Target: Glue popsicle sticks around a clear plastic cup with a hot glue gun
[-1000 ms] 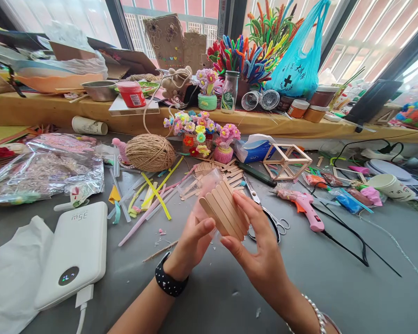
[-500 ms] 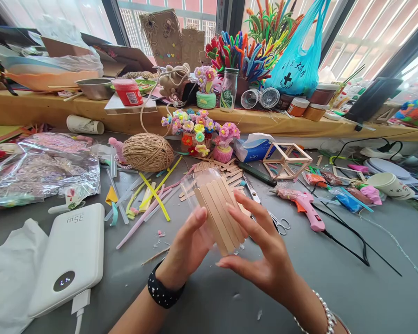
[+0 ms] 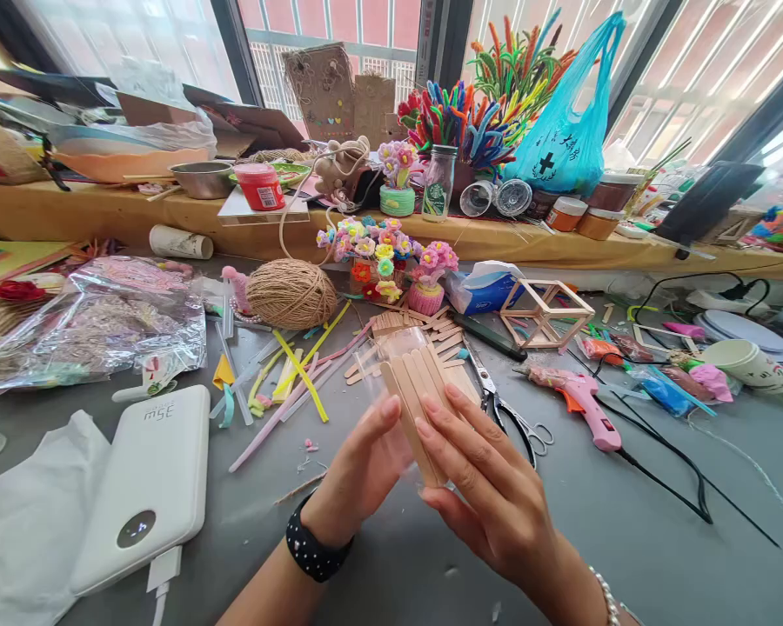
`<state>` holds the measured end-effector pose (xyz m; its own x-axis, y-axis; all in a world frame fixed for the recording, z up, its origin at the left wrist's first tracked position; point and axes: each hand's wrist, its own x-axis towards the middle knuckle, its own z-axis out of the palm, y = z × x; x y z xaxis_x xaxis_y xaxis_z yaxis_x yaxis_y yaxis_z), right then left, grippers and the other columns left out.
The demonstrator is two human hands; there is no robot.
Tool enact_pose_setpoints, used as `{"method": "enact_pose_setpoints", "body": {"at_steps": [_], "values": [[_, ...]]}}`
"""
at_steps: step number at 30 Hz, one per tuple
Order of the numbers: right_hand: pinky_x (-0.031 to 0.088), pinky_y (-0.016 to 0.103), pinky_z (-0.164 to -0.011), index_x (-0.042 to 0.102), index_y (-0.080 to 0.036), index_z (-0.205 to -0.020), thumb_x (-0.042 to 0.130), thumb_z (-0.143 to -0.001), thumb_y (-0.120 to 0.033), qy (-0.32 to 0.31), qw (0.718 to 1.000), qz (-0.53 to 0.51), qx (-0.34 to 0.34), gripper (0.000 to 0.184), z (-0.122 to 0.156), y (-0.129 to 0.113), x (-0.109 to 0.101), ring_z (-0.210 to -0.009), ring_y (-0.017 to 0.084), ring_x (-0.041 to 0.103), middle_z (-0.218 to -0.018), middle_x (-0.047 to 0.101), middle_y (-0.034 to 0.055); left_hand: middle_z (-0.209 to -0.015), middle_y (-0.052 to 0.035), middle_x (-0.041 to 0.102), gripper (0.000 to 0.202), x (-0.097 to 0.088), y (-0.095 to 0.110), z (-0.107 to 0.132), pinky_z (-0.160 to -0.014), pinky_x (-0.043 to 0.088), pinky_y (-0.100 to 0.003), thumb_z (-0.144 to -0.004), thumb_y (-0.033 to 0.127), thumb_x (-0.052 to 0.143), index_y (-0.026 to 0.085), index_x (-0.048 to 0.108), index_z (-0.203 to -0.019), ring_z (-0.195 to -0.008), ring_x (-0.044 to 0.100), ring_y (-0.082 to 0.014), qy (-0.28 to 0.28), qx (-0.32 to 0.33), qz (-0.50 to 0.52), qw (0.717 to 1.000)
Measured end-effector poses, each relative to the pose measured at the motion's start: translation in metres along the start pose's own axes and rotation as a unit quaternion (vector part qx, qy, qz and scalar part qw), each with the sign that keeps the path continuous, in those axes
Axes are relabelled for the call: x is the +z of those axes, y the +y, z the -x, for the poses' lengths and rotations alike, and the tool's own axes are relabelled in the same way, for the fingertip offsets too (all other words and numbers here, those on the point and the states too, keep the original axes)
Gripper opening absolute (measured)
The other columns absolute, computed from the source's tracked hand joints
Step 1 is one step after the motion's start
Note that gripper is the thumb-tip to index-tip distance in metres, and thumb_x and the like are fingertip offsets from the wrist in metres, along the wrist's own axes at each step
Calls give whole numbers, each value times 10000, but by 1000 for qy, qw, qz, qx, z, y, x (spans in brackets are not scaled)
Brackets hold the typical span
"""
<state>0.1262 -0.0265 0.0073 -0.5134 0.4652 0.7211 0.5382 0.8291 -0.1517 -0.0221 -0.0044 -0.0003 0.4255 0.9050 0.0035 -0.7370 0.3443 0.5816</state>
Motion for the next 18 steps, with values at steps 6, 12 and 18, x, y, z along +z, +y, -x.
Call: {"method": "enact_pose_setpoints", "body": {"at_steps": [6,12,18], "values": [[406,509,-968,357,-49,-1299,527,-784,-100,12,1000,-12,-6,545,1,-1,4,-1272,335,284,-1333,409,157,-1160,-71,604,405,-2,1,2,-960,375,-382,-799,333,531,188,536,-1178,-1152,477,-271,-13,1,8,1000],[404,508,-965,382,-78,-1281,506,-775,-103,12,1000,-19,7,521,1,-4,5,-1278,318,280,-1336,409,133,-1192,-65,578,490,-2,3,1,-987,338,-382,-767,324,567,216,475,-1235,-1167,460,-269,-10,12,-9,1000],[407,463,-964,498,-107,-1161,565,-718,-133,54,998,5,12,448,-2,-4,0,-1177,253,448,-1171,574,110,-1163,-65,594,511,-6,3,-3,-968,345,-379,-769,301,569,229,440,-1259,-1144,481,-259,-15,-11,-72,997]]}}
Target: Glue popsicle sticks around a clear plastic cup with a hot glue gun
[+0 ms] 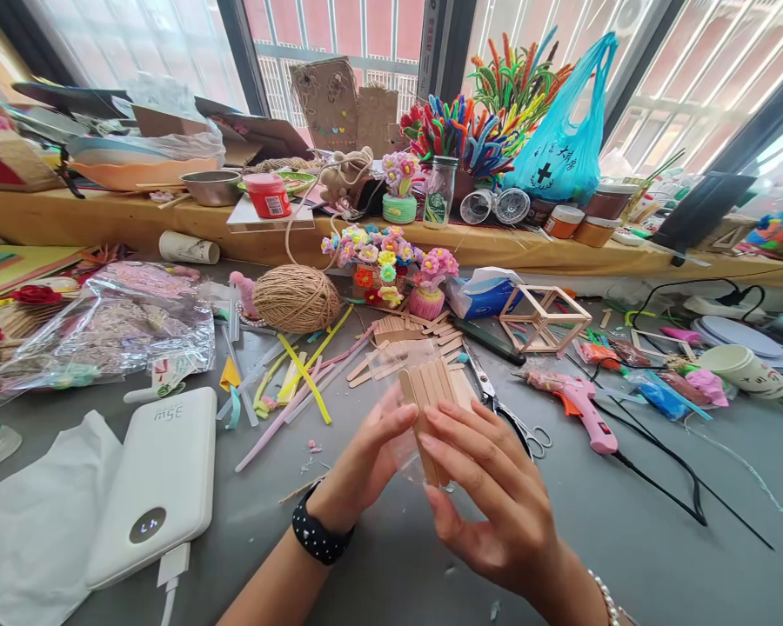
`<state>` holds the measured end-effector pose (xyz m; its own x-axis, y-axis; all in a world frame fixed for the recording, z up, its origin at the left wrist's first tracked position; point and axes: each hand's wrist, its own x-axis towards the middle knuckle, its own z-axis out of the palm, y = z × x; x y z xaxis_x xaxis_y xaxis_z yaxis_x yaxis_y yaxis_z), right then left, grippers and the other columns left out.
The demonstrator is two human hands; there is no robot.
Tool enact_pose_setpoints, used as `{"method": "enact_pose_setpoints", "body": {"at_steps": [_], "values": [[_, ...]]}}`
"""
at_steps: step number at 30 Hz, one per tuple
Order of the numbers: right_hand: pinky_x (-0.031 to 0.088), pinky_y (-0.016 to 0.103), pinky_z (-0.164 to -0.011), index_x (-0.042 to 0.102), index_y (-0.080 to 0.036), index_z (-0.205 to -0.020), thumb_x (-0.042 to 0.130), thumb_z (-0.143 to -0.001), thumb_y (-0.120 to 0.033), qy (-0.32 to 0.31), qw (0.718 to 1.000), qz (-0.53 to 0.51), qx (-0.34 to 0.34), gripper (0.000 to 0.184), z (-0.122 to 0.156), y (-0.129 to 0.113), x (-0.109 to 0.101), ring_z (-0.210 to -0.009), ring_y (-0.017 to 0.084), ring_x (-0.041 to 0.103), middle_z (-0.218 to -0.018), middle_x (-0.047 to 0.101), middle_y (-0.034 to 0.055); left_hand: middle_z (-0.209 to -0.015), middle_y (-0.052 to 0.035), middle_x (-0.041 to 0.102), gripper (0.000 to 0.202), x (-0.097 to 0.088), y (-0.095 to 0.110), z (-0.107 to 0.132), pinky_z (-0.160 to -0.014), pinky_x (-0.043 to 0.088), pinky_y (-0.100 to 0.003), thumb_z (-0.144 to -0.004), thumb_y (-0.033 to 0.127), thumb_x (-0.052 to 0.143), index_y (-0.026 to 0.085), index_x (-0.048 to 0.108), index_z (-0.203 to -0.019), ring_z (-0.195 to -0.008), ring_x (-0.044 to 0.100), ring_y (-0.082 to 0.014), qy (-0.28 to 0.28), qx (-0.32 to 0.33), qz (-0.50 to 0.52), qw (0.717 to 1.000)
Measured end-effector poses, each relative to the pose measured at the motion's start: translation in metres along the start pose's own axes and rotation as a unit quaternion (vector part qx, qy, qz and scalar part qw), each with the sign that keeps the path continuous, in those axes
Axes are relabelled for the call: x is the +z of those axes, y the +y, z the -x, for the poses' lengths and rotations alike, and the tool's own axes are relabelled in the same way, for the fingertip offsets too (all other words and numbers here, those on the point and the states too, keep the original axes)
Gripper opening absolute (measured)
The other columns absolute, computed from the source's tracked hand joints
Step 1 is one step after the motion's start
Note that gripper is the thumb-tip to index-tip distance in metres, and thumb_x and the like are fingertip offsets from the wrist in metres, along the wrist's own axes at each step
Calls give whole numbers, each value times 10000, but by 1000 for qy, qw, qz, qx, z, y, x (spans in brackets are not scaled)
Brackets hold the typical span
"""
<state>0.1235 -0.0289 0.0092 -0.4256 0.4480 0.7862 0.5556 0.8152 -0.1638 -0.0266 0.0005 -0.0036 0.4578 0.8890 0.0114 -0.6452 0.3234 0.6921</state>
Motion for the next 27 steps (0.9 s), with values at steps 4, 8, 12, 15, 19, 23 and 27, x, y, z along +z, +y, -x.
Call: {"method": "enact_pose_setpoints", "body": {"at_steps": [4,8,12,15,19,23,27], "values": [[324,495,-1014,391,-112,-1250,633,-706,-361,-41,999,1,2,645,-4,4,-8,-1222,272,385,-1234,521,129,-1188,-40,576,494,3,3,-1,-959,346,-353,-756,284,600,232,472,-1231,-1207,412,-258,-32,-38,-58,997],[196,561,-1050,211,-100,-1339,614,-628,-591,-79,997,-15,8,954,-7,8,-14,-1287,314,256,-1308,430,157,-1289,-37,488,563,7,5,-1,-984,314,-388,-721,314,639,247,448,-1246,-1278,294,-283,-95,-77,-81,989],[146,566,-1060,172,-103,-1350,621,-623,-583,-105,994,-23,17,980,-6,8,-15,-1298,317,216,-1301,437,139,-1308,-46,468,522,7,4,-1,-979,315,-387,-740,333,617,261,453,-1231,-1256,332,-278,-103,-84,-108,985],[154,549,-1065,176,-100,-1348,623,-623,-573,-104,994,-26,26,975,-7,6,-15,-1298,316,210,-1296,435,137,-1325,-55,445,538,7,3,-1,-967,320,-395,-730,347,624,244,452,-1228,-1251,329,-299,-117,-88,-108,983],[160,538,-1066,183,-117,-1344,625,-612,-576,-96,994,-36,36,970,-7,5,-15,-1290,318,218,-1268,451,125,-1339,-70,423,585,9,3,-1,-973,303,-405,-723,345,631,212,424,-1254,-1276,271,-312,-135,-85,-90,983],[157,536,-1063,217,-126,-1331,625,-598,-582,-83,995,-37,41,954,-5,6,-13,-1274,323,235,-1222,464,122,-1291,-71,473,545,8,0,0,-961,315,-371,-732,339,625,207,452,-1232,-1244,333,-284,-142,-74,-79,984],[161,529,-1061,236,-109,-1318,615,-605,-574,-81,995,-39,42,932,-5,6,-13,-1262,325,247,-1200,461,129,-1215,-75,534,497,5,-2,1,-916,353,-354,-726,351,624,208,499,-1185,-1138,461,-270,-133,-81,-66,986]]}}
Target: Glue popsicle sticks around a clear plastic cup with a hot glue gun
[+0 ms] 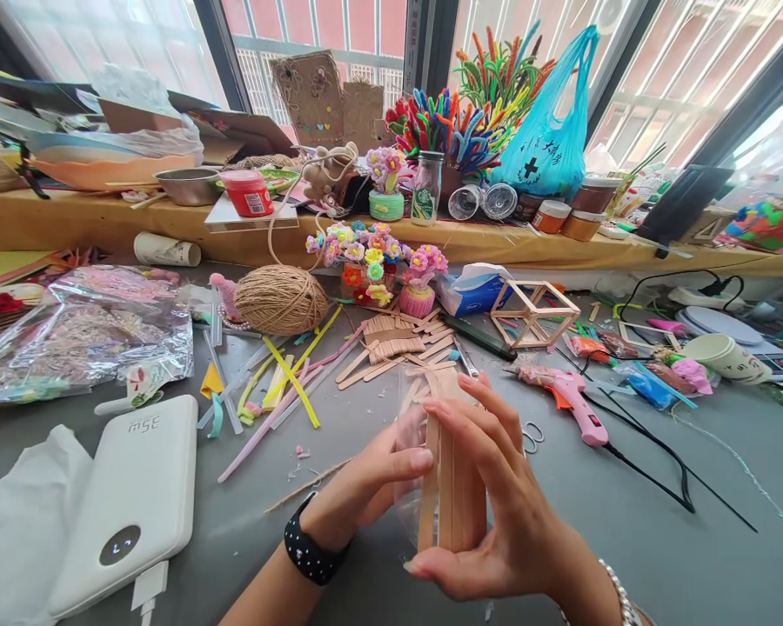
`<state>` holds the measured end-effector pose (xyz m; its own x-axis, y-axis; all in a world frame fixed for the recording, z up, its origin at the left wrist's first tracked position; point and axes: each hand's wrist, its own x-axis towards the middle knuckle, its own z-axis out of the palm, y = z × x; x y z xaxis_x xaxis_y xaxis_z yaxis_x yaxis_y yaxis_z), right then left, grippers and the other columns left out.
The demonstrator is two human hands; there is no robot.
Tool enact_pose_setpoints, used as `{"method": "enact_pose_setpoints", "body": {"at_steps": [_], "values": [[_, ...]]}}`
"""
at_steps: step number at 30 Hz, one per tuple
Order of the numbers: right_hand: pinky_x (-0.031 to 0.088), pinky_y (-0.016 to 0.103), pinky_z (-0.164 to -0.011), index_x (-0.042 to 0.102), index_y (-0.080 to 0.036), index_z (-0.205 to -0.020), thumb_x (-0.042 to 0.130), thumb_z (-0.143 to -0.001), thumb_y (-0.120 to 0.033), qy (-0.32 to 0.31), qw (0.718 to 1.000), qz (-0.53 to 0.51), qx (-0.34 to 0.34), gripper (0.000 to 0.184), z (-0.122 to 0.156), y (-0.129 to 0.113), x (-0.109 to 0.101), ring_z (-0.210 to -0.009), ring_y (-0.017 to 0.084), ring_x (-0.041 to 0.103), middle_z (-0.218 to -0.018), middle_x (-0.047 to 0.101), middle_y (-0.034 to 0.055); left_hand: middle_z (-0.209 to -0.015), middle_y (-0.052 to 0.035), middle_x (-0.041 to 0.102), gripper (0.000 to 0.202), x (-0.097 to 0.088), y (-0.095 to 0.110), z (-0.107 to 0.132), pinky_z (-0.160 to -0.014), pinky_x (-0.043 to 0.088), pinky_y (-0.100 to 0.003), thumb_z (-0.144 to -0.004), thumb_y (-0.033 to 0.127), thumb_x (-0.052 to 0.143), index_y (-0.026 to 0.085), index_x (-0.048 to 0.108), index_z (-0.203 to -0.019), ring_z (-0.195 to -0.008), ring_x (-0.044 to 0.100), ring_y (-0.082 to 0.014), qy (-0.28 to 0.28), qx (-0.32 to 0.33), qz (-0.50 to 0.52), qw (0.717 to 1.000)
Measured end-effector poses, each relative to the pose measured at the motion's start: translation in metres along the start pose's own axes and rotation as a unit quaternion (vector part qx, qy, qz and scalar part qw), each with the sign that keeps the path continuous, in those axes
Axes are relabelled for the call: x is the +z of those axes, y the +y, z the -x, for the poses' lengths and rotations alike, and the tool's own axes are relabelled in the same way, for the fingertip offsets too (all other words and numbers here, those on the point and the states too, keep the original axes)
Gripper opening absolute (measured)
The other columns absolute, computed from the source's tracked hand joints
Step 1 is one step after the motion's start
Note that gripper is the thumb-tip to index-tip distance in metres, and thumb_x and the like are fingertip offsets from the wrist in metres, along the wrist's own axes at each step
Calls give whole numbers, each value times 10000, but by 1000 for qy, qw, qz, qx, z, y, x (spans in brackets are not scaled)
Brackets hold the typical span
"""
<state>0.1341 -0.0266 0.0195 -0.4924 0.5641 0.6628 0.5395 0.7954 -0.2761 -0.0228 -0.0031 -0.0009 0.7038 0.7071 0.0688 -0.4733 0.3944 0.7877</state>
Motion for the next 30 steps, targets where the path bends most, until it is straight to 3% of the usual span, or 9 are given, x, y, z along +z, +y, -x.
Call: {"method": "enact_pose_setpoints", "body": {"at_steps": [6,12,24,30], "values": [[172,529,-1058,254,-122,-1307,604,-640,-517,-6,1000,-6,11,850,-2,-1,-3,-1262,319,249,-1195,462,122,-1229,-66,528,570,3,0,-1,-917,366,-356,-705,332,647,230,461,-1234,-1186,418,-287,21,-6,-4,1000],[159,539,-1062,206,-128,-1334,612,-633,-556,-24,1000,4,-6,915,-3,1,-4,-1280,324,217,-1275,414,128,-1266,-45,503,539,8,3,-4,-983,305,-423,-712,301,637,225,475,-1220,-1280,271,-327,50,20,-24,998],[215,507,-1060,221,-143,-1335,564,-640,-284,-23,997,-63,36,788,-2,-5,-6,-1296,319,187,-1312,361,100,-1137,-56,583,599,5,-5,-2,-855,424,-347,-670,284,664,229,467,-1232,-1114,490,-290,55,21,-4,998],[222,517,-1055,230,-127,-1332,535,-656,-251,-21,998,-52,34,752,-3,-5,-4,-1309,312,171,-1339,353,105,-1123,-58,585,553,9,-3,-5,-913,385,-381,-705,259,628,238,460,-1232,-1106,494,-280,55,35,-10,998]]}}
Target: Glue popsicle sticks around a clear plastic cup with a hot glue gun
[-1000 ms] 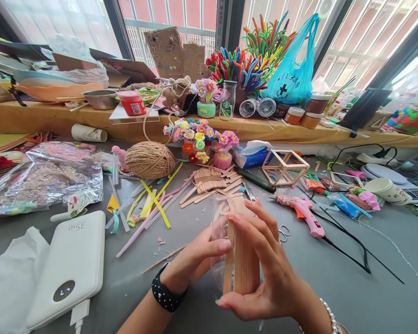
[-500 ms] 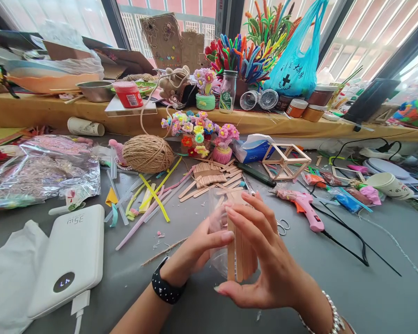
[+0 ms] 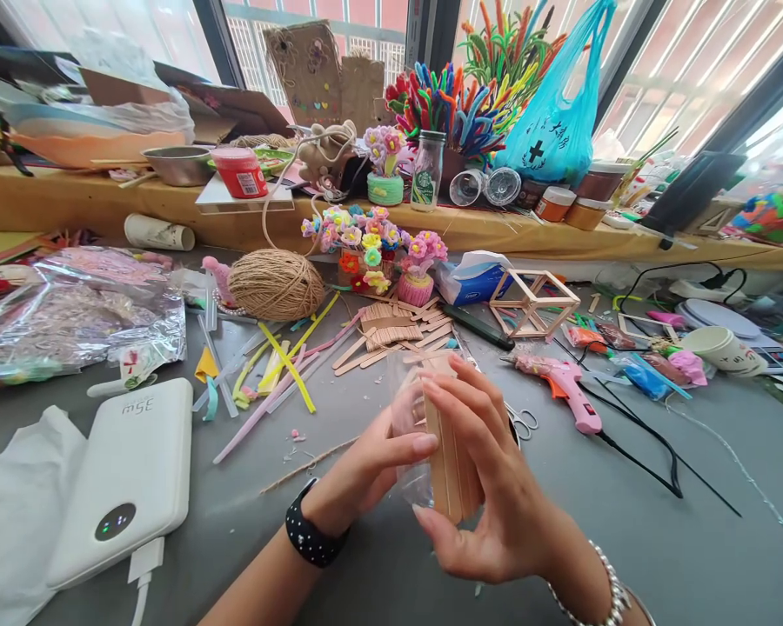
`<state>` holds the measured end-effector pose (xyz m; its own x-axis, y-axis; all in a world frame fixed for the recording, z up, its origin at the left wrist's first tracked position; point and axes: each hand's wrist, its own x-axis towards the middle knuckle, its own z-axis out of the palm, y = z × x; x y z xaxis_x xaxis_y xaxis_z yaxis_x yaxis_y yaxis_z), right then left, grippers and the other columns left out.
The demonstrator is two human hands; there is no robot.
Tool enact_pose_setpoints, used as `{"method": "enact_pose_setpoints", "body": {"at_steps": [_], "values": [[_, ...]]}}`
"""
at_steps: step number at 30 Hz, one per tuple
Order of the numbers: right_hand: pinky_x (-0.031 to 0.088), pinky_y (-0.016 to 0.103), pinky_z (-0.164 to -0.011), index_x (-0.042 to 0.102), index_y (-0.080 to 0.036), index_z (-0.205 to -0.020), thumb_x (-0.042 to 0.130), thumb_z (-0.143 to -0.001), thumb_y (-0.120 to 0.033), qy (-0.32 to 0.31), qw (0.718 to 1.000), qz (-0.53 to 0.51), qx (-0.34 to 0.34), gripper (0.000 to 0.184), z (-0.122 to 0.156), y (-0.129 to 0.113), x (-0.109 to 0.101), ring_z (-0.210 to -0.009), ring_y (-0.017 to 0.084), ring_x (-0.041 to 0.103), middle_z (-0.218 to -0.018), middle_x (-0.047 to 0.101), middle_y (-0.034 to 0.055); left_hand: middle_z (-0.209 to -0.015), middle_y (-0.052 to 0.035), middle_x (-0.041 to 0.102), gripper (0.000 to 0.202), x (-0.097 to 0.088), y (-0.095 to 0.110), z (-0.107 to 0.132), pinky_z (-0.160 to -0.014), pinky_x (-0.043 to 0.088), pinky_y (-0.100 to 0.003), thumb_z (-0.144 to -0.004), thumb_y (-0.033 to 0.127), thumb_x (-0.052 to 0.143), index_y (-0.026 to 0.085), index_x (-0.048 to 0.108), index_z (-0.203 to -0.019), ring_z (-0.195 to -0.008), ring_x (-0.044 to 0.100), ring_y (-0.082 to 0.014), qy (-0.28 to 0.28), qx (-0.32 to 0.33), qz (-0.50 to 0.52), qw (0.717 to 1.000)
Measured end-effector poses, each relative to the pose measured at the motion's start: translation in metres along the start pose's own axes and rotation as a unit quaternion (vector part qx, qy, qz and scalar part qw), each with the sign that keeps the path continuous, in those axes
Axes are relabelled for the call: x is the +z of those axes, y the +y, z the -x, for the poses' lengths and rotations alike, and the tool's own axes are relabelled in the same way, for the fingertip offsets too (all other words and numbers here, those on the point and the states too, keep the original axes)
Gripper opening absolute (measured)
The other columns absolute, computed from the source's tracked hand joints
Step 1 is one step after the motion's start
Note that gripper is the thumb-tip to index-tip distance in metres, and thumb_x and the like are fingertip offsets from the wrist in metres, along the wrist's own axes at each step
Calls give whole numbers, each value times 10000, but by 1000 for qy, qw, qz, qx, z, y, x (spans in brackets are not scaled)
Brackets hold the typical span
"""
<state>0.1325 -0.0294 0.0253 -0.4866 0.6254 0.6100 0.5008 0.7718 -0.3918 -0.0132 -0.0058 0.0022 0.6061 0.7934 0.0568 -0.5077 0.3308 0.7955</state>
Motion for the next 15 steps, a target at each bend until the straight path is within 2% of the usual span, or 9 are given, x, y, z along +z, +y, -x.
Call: {"method": "enact_pose_setpoints", "body": {"at_steps": [3,7,10,15], "values": [[246,532,-1040,238,-133,-1330,544,-699,-298,39,999,17,14,721,1,2,5,-1305,313,189,-1344,353,115,-1170,-58,566,549,1,0,-3,-961,342,-395,-684,253,649,237,480,-1206,-1158,446,-290,44,30,-11,999],[319,497,-1015,267,-142,-1320,517,-769,-296,105,992,19,72,624,1,4,13,-1273,276,291,-1350,354,127,-1221,-66,543,548,2,0,-4,-942,365,-400,-680,291,656,232,483,-1196,-1159,445,-306,129,72,-9,989],[374,448,-994,305,-139,-1311,517,-795,-286,118,988,26,92,578,2,5,17,-1235,243,369,-1317,417,128,-1219,-66,549,608,1,-1,-3,-934,379,-409,-666,324,665,239,455,-1230,-1142,462,-320,138,88,7,986],[385,446,-991,374,-126,-1293,467,-806,-150,124,989,73,41,496,2,4,20,-1236,243,380,-1321,434,131,-1243,-71,529,662,-1,-4,-2,-969,351,-419,-670,292,670,235,402,-1273,-1176,435,-309,129,111,13,985]]}}
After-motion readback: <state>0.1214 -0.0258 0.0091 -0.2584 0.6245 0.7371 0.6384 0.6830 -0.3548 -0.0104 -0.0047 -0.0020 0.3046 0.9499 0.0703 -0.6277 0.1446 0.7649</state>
